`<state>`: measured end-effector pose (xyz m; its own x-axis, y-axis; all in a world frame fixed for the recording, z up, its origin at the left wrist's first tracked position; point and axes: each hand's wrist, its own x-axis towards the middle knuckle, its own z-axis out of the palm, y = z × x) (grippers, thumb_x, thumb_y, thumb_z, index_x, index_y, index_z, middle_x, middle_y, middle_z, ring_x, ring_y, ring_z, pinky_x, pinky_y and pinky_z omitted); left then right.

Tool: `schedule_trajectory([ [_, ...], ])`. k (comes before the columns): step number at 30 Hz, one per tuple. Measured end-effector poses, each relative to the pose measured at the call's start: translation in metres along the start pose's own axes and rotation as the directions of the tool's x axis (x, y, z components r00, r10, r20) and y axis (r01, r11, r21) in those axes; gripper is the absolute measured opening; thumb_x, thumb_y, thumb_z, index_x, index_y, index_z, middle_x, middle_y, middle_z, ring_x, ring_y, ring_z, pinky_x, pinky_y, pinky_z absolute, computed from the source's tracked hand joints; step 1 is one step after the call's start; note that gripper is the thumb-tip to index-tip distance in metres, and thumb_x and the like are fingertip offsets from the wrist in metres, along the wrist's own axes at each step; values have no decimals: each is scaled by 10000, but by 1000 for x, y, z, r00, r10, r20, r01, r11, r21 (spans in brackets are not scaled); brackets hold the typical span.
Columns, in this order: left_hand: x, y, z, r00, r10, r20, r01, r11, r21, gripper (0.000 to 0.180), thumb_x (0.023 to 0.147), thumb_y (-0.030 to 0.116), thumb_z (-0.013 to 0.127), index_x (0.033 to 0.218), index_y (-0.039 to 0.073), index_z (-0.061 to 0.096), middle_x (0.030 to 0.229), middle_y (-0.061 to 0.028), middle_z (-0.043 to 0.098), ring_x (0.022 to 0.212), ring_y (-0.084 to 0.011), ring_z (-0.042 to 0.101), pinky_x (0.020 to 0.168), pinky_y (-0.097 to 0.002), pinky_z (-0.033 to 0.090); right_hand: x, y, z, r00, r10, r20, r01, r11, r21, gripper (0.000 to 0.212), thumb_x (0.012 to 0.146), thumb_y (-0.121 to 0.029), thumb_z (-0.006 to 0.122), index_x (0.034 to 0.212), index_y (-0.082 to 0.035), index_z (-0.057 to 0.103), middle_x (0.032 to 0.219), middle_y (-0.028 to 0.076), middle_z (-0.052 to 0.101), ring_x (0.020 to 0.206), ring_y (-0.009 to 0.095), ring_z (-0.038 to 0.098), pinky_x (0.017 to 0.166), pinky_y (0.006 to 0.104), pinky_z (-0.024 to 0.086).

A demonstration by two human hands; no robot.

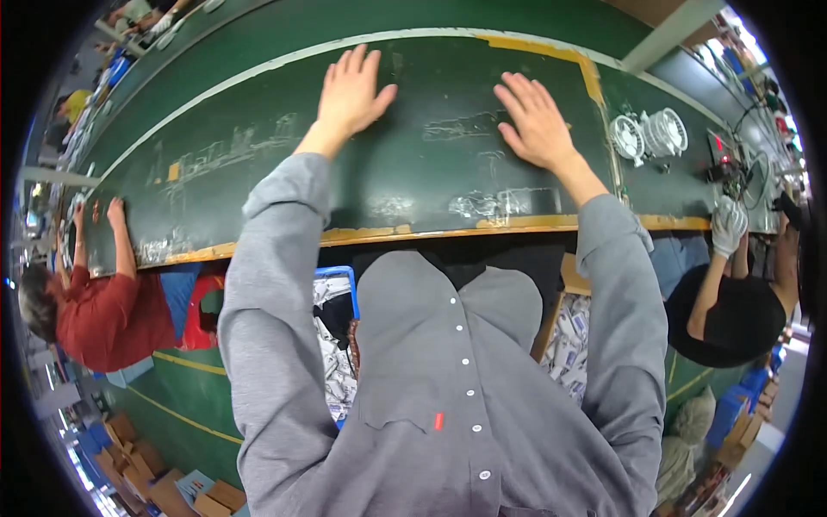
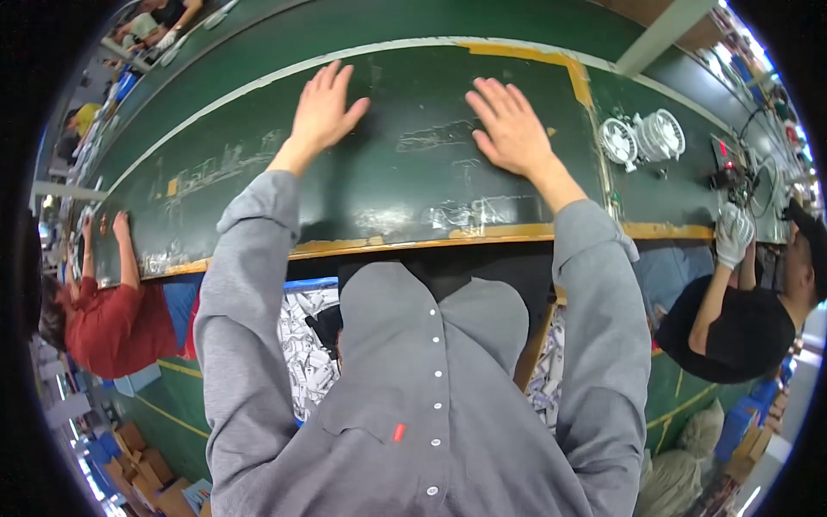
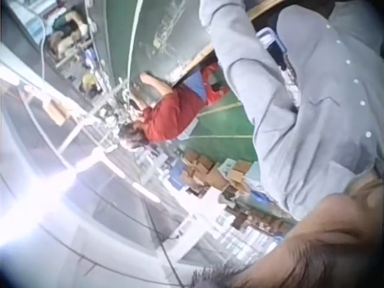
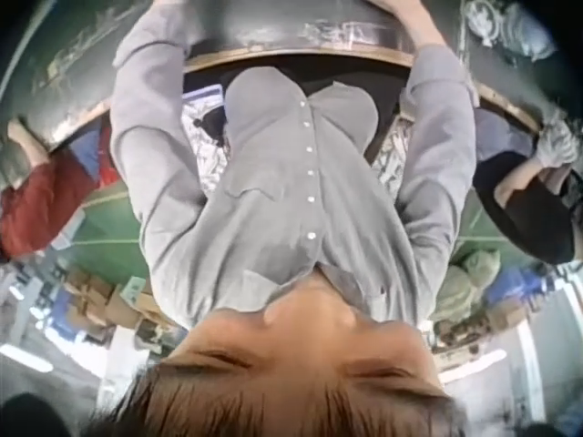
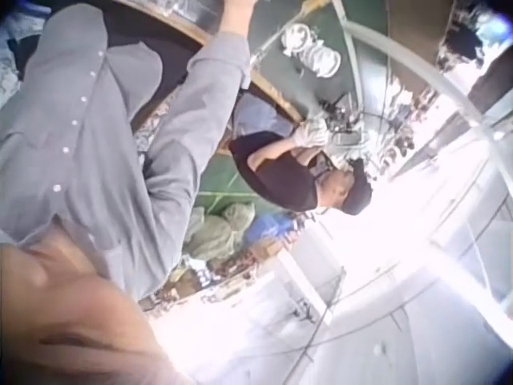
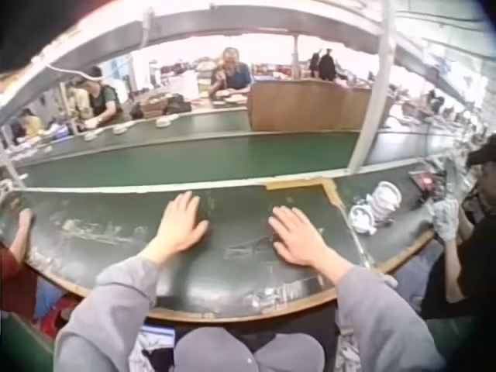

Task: The person assembles small handheld electronic fans by hand, connecting internal components such as fan blades, circuit boards, and batteries into plastic casings and mini fan housings.

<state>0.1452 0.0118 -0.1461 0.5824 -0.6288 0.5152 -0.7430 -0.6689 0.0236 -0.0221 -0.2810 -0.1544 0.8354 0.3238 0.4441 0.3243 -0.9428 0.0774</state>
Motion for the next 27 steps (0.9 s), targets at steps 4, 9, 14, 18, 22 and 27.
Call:
schedule_trajectory([
  [4,-23,77,-3,891,419,174,-322,854,-407,695,752,414,707,1285,18,500,1349,-209,461,1284,-393,408,1089,-521,296,-54,57,12,963,252,-95,-249,967,46,593,868,-305,616,1359,-19,446,1424,183,435,1333,354,395,1116,448,309],
  [9,-75,188,6,576,816,50,-576,448,-684,848,845,622,529,1400,-9,415,1506,-176,350,1429,-289,283,1172,-488,183,-65,79,19,879,453,-150,-428,887,175,583,912,-339,576,1371,-9,430,1415,203,443,1300,370,418,1094,431,330],
  [14,-50,178,41,514,856,56,-581,396,-711,845,900,622,452,1429,-30,363,1557,-167,268,1458,-281,229,1195,-469,141,-71,82,29,818,558,-137,-522,822,228,566,935,-342,549,1374,-7,425,1406,204,446,1307,363,411,1103,426,319],
  [18,-2,107,66,654,749,111,-549,570,-612,781,860,547,570,1419,25,409,1517,-172,338,1416,-314,308,1162,-504,224,-77,84,27,791,608,-60,-581,779,235,577,944,-356,538,1385,-6,410,1408,204,443,1314,360,402,1111,425,309],
  [22,75,-43,84,913,68,402,-7,989,-149,668,845,529,607,1235,-9,541,1297,-212,509,1190,-372,487,989,-502,394,-71,75,31,791,610,-49,-584,776,240,564,930,-310,577,1380,-10,415,1399,208,449,1303,367,415,1103,425,320],
  [27,40,-139,65,986,46,159,-74,981,177,845,937,536,502,1456,-84,255,1528,-263,262,1436,-369,238,1170,-482,192,-70,83,39,832,548,-85,-521,825,221,553,920,-262,588,1374,7,424,1386,219,463,1297,370,427,1104,416,322],
])
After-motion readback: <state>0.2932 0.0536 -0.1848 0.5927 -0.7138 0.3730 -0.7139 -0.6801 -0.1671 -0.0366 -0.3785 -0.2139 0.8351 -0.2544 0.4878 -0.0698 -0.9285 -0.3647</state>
